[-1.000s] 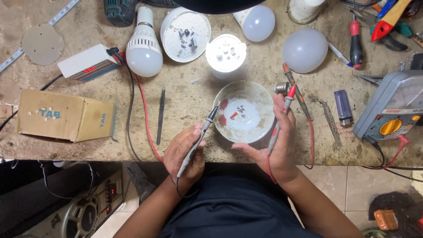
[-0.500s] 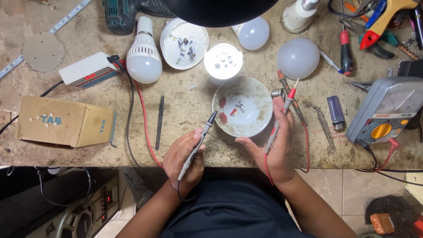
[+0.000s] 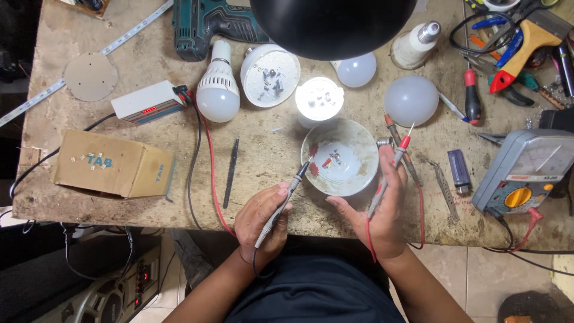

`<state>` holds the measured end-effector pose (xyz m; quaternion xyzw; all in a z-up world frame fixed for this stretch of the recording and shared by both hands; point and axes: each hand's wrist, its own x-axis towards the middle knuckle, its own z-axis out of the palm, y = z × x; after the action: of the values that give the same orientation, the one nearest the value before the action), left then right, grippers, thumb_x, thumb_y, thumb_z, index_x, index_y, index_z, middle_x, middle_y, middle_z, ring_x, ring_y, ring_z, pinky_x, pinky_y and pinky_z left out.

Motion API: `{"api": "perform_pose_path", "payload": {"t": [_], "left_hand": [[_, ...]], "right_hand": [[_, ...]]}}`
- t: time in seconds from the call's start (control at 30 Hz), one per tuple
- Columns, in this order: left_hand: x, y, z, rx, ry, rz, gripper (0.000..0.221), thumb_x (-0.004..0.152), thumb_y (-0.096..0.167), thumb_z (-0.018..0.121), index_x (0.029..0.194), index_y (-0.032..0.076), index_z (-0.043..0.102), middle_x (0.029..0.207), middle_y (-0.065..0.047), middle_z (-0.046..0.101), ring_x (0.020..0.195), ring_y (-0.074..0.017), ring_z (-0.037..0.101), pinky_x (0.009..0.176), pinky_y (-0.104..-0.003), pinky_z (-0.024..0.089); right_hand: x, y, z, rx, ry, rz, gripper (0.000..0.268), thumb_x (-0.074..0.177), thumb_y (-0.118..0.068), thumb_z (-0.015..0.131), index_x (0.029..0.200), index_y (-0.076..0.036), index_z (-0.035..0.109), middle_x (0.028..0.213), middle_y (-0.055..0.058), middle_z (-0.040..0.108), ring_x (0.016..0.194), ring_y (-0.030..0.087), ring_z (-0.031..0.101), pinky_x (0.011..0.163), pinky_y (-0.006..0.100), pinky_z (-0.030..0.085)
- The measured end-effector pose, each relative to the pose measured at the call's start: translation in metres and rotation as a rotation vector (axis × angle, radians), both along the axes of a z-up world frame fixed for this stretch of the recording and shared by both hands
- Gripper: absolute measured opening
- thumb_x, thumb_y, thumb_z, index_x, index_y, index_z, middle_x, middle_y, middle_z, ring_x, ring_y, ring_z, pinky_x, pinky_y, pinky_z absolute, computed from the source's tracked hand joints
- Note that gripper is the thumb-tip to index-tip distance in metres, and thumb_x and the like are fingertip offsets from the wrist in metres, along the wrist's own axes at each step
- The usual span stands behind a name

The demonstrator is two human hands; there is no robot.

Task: Testing LED circuit boards and light bulbs using a multimeter on a repair bench.

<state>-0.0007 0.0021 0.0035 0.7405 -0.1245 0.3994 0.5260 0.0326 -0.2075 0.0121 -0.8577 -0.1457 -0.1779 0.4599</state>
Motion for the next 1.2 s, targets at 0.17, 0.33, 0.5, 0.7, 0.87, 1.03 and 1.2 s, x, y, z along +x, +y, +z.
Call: {"api": "perform_pose_path", "payload": {"t": [0.17, 0.33, 0.5, 0.7, 0.87, 1.03, 1.2], "left_hand": [[-0.0013, -0.0001, -0.0049, 0.007, 0.008, -0.013, 0.016, 0.092, 0.004, 0.073, 0.103, -0.008, 0.074, 0.093, -0.024, 0.077, 0.083, -0.045, 0.078, 0.073, -0.051, 0.064], [-0.0002, -0.0013, -0.0024, 0.015, 0.005, -0.018, 0.017, 0.093, 0.005, 0.073, 0.104, -0.008, 0.074, 0.092, -0.023, 0.076, 0.083, -0.0449, 0.078, 0.073, -0.05, 0.064], [0.0002, -0.0013, -0.0029, 0.03, -0.004, -0.007, 0.016, 0.091, 0.003, 0.073, 0.102, -0.008, 0.074, 0.091, -0.023, 0.077, 0.082, -0.0452, 0.078, 0.072, -0.051, 0.064], [-0.0004, -0.0009, -0.0053, 0.038, 0.009, -0.023, 0.016, 0.091, 0.003, 0.073, 0.103, -0.007, 0.074, 0.091, -0.023, 0.076, 0.082, -0.0449, 0.078, 0.073, -0.051, 0.063], [-0.0008, -0.0021, -0.0052, 0.044, 0.024, -0.035, 0.016, 0.091, 0.002, 0.073, 0.103, -0.007, 0.074, 0.092, -0.023, 0.076, 0.082, -0.0452, 0.078, 0.072, -0.051, 0.063], [-0.0015, -0.0026, -0.0055, 0.051, 0.039, -0.042, 0.016, 0.091, 0.002, 0.073, 0.104, -0.007, 0.074, 0.093, -0.024, 0.077, 0.083, -0.0447, 0.078, 0.073, -0.051, 0.063], [-0.003, -0.003, -0.0073, 0.068, 0.064, -0.033, 0.017, 0.091, 0.005, 0.074, 0.104, -0.006, 0.074, 0.094, -0.023, 0.077, 0.081, -0.0427, 0.078, 0.073, -0.049, 0.062]], "right_hand": [[0.0001, 0.0001, 0.0028, -0.047, -0.004, -0.011, 0.104, 0.07, -0.026, 0.096, 0.148, 0.007, 0.035, 0.152, 0.035, 0.035, 0.146, 0.054, 0.035, 0.123, 0.06, 0.028], [-0.0012, -0.0007, 0.0013, -0.014, -0.005, -0.018, 0.101, 0.071, -0.026, 0.096, 0.147, 0.007, 0.037, 0.152, 0.035, 0.036, 0.146, 0.053, 0.036, 0.123, 0.06, 0.029], [-0.0011, -0.0014, 0.0002, -0.053, -0.013, -0.021, 0.101, 0.071, -0.029, 0.096, 0.146, 0.007, 0.039, 0.151, 0.035, 0.038, 0.145, 0.053, 0.038, 0.122, 0.059, 0.03], [-0.0005, -0.0019, 0.0, -0.057, -0.015, -0.022, 0.101, 0.07, -0.029, 0.097, 0.145, 0.007, 0.04, 0.148, 0.036, 0.039, 0.142, 0.056, 0.04, 0.12, 0.062, 0.032], [0.0001, -0.0026, -0.0016, -0.045, -0.019, -0.023, 0.1, 0.07, -0.03, 0.097, 0.145, 0.007, 0.042, 0.148, 0.035, 0.04, 0.141, 0.055, 0.042, 0.118, 0.061, 0.034], [0.0002, -0.002, 0.0024, -0.063, -0.031, -0.031, 0.097, 0.072, -0.03, 0.096, 0.145, 0.006, 0.043, 0.148, 0.034, 0.042, 0.14, 0.053, 0.044, 0.117, 0.062, 0.035], [0.0004, -0.0016, 0.0049, -0.034, -0.017, -0.04, 0.097, 0.071, -0.03, 0.098, 0.144, 0.005, 0.044, 0.148, 0.034, 0.043, 0.139, 0.053, 0.045, 0.116, 0.061, 0.037]]}}
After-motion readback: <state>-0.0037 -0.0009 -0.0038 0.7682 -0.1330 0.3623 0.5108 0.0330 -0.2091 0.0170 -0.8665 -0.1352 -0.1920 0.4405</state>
